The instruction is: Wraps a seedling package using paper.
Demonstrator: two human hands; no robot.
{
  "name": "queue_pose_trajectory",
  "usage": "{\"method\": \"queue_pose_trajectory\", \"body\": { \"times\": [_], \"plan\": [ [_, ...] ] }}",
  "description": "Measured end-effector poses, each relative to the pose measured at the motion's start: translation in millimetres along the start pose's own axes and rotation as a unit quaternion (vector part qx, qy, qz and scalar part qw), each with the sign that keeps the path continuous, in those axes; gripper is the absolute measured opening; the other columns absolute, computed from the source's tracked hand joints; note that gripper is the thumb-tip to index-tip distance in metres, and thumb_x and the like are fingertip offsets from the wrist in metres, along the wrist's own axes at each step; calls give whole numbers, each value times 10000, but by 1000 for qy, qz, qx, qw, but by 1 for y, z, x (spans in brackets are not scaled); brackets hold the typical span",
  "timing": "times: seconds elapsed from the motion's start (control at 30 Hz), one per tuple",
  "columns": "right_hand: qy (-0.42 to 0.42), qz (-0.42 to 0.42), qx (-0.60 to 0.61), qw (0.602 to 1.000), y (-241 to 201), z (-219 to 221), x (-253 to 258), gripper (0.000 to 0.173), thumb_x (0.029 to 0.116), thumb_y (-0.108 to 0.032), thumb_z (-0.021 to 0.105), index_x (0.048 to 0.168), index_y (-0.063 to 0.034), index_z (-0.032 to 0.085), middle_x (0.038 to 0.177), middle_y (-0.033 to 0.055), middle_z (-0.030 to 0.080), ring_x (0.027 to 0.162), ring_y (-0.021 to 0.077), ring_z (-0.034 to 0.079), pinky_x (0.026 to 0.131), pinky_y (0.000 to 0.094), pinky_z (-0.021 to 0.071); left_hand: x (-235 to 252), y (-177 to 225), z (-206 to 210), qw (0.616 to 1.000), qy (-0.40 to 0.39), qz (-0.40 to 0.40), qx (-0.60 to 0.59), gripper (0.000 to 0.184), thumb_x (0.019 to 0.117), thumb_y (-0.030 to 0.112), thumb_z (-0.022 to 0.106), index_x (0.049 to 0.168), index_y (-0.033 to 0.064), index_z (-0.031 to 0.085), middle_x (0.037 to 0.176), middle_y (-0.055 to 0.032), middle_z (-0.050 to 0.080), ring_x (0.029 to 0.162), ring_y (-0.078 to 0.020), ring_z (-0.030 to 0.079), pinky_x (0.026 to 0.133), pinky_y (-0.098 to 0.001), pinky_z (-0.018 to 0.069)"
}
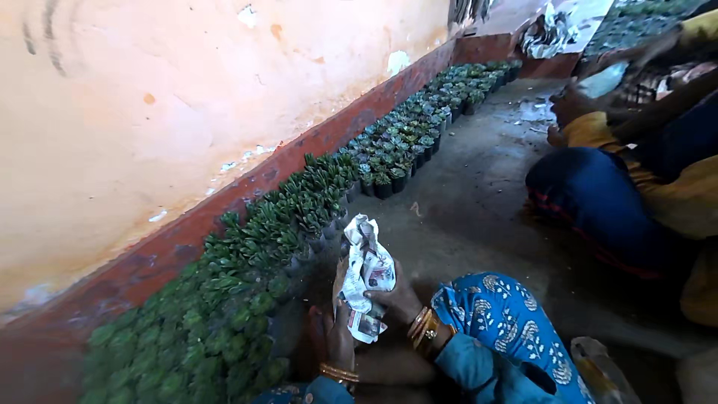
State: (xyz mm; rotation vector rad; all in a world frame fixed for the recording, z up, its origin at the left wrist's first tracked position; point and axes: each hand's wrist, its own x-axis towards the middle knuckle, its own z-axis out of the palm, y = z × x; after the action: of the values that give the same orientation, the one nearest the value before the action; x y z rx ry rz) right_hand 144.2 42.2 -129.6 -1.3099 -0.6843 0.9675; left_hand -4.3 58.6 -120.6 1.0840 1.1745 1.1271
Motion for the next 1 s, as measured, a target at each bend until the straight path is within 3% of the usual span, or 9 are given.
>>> {"method": "queue_pose_trajectory", "body": {
  "times": [0.2, 0.3, 0.33, 0.4, 0.5, 0.67, 0.73, 0.87, 1.0],
  "plan": [
    [-26, -1, 1, 1000, -1, -2, -1, 997, 616, -183, 905, 1453, -16, 390, 1214, 141, 650, 1050, 154, 685, 911, 313, 587, 4, 24, 0, 993, 116, -22, 6, 487, 1116, 246, 391, 1496, -58, 382, 1523, -247, 435, 1396, -279, 467, 1155, -409, 400],
    [-87, 3, 37, 995, -4, -2, -6, 1024, 621, -221, 885, 1467, 19, 362, 1206, 108, 650, 1045, 102, 678, 919, 272, 578, 4, 31, -1, 989, 138, -54, 16, 505, 1116, 318, 385, 1461, -45, 444, 1453, -242, 508, 1324, -276, 518, 1105, -431, 424],
    [-102, 7, 52, 993, -5, -2, -8, 1015, 629, -233, 873, 1462, 30, 355, 1192, 96, 649, 1033, 89, 676, 911, 265, 578, 3, 32, 0, 989, 126, -70, 14, 520, 1111, 359, 382, 1435, -38, 472, 1388, -237, 550, 1246, -266, 553, 1046, -435, 452],
    [-120, 6, 70, 990, -3, -2, -9, 1006, 640, -290, 874, 1446, 34, 367, 1170, 75, 662, 1022, 80, 680, 906, 261, 583, 7, 17, -5, 995, 51, -75, -35, 537, 1102, 394, 389, 1482, 18, 428, 1379, -193, 569, 1213, -221, 594, 1015, -407, 508],
    [-129, 8, 49, 990, -2, -4, -7, 1005, 668, -415, 866, 1440, 36, 408, 1171, 61, 676, 1022, 64, 679, 914, 254, 579, 13, -10, -8, 994, -13, -52, -94, 513, 1065, 262, 506, 1492, 10, 374, 1333, -193, 569, 1134, -207, 625, 941, -387, 557],
    [-140, -3, 41, 989, 1, -4, -5, 1107, 626, -528, 875, 1474, 3, 402, 1230, 67, 664, 1071, 77, 668, 940, 277, 572, 15, -13, -10, 991, -12, -85, -100, 550, 1058, 277, 542, 1538, 73, 363, 1470, -162, 511, 1298, -223, 557, 1054, -435, 504],
    [-130, -28, 36, 990, 5, -3, -1, 1069, 617, -603, 864, 1405, -24, 432, 1192, 56, 668, 1041, 90, 669, 908, 298, 579, 15, -11, -10, 987, -9, -93, -130, 534, 1068, 259, 520, 1546, 92, 350, 1470, -163, 511, 1287, -237, 567, 1041, -451, 513],
    [-116, -14, -44, 992, -2, -6, -3, 669, 856, -446, 674, 1328, -2, 503, 1112, 79, 660, 972, 81, 660, 878, 289, 566, 13, -10, -9, 981, -17, -88, -169, 482, 1074, 228, 505, 1520, 87, 389, 1401, -165, 560, 1212, -233, 610, 981, -442, 546],
    [-107, -16, -58, 992, 3, -5, 0, 511, 995, -344, 554, 1371, 0, 510, 1153, 132, 672, 1011, 125, 677, 920, 323, 565, 14, -11, -7, 983, 4, -94, -159, 459, 1073, 226, 516, 1497, 78, 419, 1358, -172, 582, 1170, -238, 626, 953, -446, 554]
  ]
}}
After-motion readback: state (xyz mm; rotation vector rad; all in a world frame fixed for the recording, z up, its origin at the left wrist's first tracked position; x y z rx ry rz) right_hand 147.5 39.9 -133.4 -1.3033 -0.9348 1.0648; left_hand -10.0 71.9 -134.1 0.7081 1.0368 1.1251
